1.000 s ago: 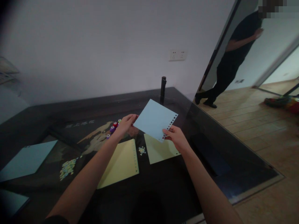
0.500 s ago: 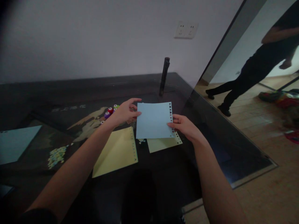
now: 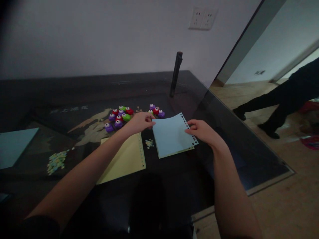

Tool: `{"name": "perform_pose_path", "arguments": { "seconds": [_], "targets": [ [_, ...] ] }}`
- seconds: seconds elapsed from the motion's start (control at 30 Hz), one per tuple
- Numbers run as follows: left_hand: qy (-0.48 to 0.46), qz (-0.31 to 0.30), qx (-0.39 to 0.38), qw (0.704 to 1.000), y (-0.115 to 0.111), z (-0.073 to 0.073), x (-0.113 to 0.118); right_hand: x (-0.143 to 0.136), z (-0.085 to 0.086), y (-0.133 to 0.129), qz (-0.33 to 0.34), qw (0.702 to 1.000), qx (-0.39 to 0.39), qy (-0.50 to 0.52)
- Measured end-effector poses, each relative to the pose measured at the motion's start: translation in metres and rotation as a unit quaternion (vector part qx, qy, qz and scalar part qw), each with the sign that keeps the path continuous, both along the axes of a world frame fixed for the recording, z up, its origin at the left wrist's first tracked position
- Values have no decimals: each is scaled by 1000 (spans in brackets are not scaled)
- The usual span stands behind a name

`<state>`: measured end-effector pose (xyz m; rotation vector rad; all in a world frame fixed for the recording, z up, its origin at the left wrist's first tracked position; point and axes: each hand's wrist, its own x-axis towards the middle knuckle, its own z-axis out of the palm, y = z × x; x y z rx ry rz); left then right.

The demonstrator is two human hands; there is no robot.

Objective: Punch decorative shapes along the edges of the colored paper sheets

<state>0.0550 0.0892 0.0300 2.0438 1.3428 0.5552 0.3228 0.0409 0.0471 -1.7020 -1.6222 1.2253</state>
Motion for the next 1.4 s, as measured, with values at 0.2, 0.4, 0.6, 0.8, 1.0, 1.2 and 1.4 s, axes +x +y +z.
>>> {"name": "perform_pose_path", "arguments": {
  "seconds": [0.2,0.4,0.6,0.8,1.0,1.2,1.4],
  "targets": [
    [59,2,47,997,-1,-16,3,1,-10,4,27,996,28,-77],
    [109,-11,44,993,-2,-16,4,-6,-13,5,50,974,23,-218],
    [122,-12,52,991,-4,-16,6,-9,-14,5,53,960,17,-274],
    [134,-14,58,989,-4,-16,6,-7,-18,6,53,958,29,-281],
    [160,-3,70,985,-8,-15,6,-8,-20,4,37,936,49,-348],
    [168,4,94,981,-13,-5,10,-14,-17,1,4,920,101,-378],
    [112,-34,125,985,-28,23,4,-23,-17,2,4,929,147,-339]
  ]
}}
